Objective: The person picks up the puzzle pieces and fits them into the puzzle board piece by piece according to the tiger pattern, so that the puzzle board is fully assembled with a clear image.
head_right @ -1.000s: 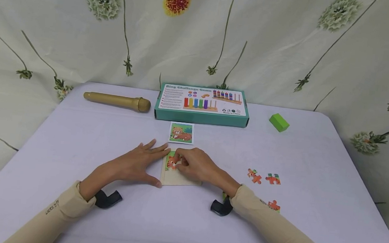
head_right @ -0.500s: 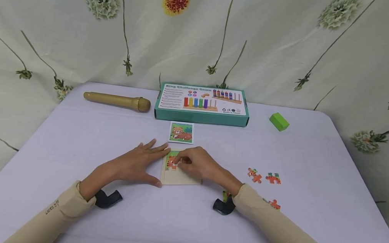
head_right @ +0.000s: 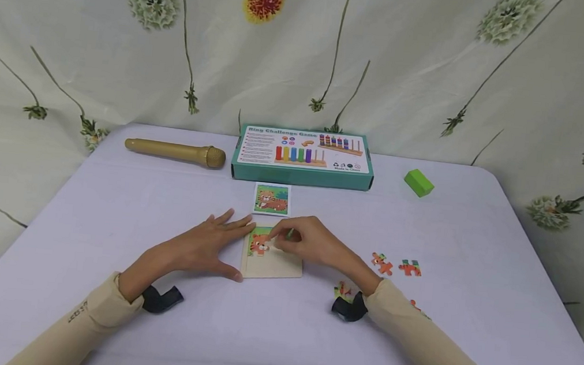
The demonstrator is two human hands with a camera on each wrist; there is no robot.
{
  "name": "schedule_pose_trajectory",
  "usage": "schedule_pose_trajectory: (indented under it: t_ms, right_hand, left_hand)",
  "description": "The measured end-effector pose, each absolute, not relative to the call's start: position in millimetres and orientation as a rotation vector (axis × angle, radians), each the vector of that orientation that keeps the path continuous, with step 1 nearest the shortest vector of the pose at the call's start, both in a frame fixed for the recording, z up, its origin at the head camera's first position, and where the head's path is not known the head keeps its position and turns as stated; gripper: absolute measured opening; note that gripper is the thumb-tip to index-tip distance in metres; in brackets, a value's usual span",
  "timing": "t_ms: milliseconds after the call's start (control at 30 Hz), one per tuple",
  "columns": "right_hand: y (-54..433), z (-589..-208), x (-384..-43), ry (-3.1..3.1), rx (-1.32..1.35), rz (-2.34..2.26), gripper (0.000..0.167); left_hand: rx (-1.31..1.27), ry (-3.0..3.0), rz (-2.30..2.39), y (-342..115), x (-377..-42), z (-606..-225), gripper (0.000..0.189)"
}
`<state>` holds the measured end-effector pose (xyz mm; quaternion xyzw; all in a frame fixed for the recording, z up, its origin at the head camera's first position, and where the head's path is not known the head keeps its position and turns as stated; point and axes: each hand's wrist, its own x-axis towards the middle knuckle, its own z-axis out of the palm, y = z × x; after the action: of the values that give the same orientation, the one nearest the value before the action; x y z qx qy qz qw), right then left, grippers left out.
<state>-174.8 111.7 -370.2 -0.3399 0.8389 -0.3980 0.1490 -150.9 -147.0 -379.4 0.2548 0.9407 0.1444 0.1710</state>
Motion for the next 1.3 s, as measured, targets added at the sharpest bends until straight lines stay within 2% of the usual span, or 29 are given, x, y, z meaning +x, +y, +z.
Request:
schedule_pose_trajectory:
  t_ms: [333, 600, 1300]
  right_hand:
    - [153, -368, -170, 2.464, -0.891, -1.180, 0.025]
    - [195, -367, -166, 2.468, -0.829, -1.254, 0.044]
    - [261, -374, -155, 2.611, -0.757, -1.238, 0.039]
  left_hand:
    - [0.717, 2.666, 0.427, -146, -150, -379, 0.105]
    - [0.714, 2.669, 0.418, -145, -149, -379, 0.106]
    - [0.713, 2.675, 0.406, -144, -149, -376, 0.106]
